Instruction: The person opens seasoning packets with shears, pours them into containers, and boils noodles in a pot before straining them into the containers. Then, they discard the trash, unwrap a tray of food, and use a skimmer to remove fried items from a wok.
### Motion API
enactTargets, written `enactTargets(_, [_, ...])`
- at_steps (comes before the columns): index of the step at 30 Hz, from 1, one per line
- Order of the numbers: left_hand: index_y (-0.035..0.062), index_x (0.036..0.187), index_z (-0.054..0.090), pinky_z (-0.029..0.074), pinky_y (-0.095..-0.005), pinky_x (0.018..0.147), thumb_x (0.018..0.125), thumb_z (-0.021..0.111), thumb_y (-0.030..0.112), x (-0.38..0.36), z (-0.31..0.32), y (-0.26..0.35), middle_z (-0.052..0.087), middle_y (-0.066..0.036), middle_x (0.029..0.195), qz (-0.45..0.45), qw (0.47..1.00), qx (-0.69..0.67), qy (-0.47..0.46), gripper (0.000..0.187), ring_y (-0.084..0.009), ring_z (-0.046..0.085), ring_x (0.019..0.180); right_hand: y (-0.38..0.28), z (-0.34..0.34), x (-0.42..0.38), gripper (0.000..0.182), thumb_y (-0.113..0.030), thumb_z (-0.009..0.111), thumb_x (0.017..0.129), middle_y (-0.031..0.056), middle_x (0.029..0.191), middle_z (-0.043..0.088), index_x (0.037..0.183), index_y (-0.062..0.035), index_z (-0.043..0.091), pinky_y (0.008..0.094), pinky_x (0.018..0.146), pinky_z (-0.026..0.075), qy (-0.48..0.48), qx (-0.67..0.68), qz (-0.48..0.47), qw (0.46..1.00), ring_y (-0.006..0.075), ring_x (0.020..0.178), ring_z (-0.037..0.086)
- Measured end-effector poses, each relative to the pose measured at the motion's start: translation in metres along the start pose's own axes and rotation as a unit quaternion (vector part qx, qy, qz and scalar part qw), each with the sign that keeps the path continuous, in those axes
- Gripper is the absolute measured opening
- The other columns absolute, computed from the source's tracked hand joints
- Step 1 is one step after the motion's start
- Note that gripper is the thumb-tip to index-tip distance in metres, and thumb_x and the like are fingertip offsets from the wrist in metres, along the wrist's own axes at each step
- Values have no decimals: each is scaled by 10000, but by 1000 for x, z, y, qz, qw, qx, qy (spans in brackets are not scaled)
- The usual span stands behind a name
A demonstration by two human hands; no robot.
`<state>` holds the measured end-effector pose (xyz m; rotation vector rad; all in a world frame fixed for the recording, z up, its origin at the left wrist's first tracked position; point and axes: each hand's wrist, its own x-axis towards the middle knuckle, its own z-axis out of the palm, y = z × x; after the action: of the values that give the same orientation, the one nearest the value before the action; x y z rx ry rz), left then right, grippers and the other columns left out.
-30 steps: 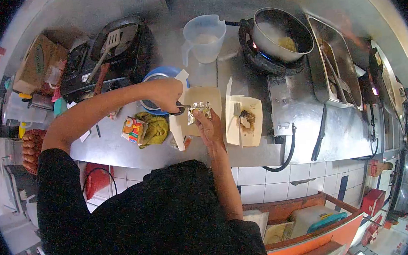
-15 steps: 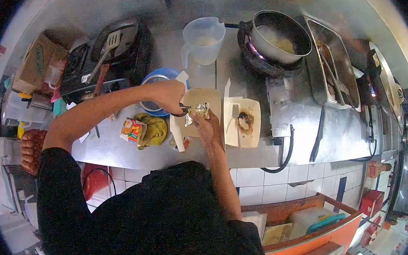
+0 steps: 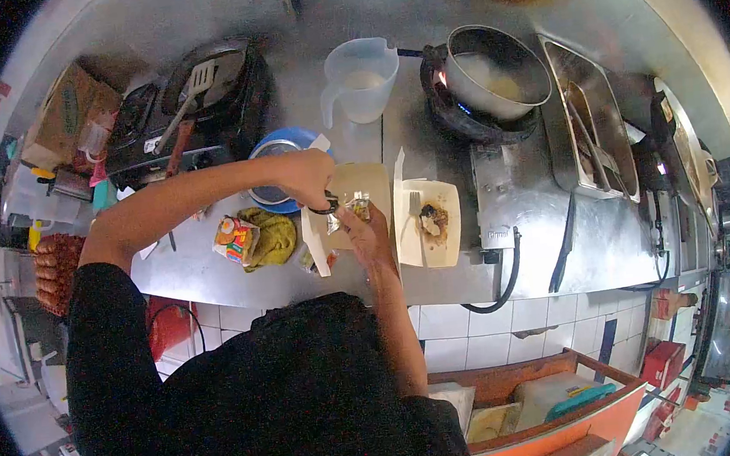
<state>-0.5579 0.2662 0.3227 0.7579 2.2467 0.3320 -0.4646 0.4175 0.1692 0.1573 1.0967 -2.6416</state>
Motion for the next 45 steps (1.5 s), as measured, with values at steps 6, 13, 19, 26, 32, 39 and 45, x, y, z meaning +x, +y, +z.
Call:
enactTargets(6, [-12, 611, 653, 518, -347, 496, 671, 665, 270, 8, 2, -4, 639, -136, 555, 3, 1000, -11, -22, 288, -238, 654, 513, -2, 0, -1, 453, -39, 697, 829, 77, 1149, 595, 1231, 9, 495, 297, 859, 493, -7, -87, 47, 995, 162, 1035, 583])
enactTargets(13, [-41, 780, 592, 455, -476, 559, 698, 692, 235, -76, 6, -15, 599, -241, 669, 98, 974, 80, 188, 305, -398, 611, 621, 5, -1, -2, 332, -107, 621, 903, 91, 1093, 609, 1194, 25, 534, 311, 833, 520, 19, -41, -22, 999, 179, 958, 610])
enactTargets(19, [-26, 896, 552, 475, -470, 650, 752, 672, 261, -126, 106, -69, 627, -232, 791, -71, 977, -82, 183, 343, -392, 627, 773, 4, -9, -2, 271, -234, 591, 934, 46, 994, 616, 1142, -61, 578, 296, 740, 513, 64, -2, 12, 998, 149, 857, 597])
enactTargets(26, [0, 817, 641, 533, -498, 693, 724, 674, 284, -57, 217, -59, 647, -224, 754, -228, 949, -9, 217, 301, -418, 652, 742, 11, -26, 6, 205, -119, 599, 898, 49, 1000, 631, 1092, -59, 571, 303, 726, 538, 72, 44, 86, 993, 174, 869, 624])
enactTargets(32, [-31, 836, 650, 534, -482, 735, 670, 738, 258, -39, 233, -78, 651, -241, 777, -153, 962, -52, 220, 344, -417, 653, 771, 11, -13, 4, 277, -144, 618, 911, 58, 1064, 632, 1164, -58, 545, 304, 776, 530, 77, -18, 27, 996, 168, 954, 622])
enactTargets(39, [-2, 802, 588, 477, -464, 668, 796, 631, 162, -87, 110, -28, 611, -207, 756, -20, 938, -159, 307, 169, -375, 617, 736, -2, -6, 2, 138, -196, 596, 948, 9, 942, 644, 1036, -90, 607, 280, 666, 474, 135, 64, 58, 987, 125, 826, 602])
enactTargets(45, [-9, 756, 580, 465, -427, 581, 787, 627, 158, 17, 61, -14, 578, -162, 620, 201, 839, -32, 504, 176, -299, 609, 592, 3, -11, 9, 164, -243, 586, 962, 5, 720, 577, 920, -85, 597, 242, 533, 421, 106, 106, 87, 985, 112, 614, 527])
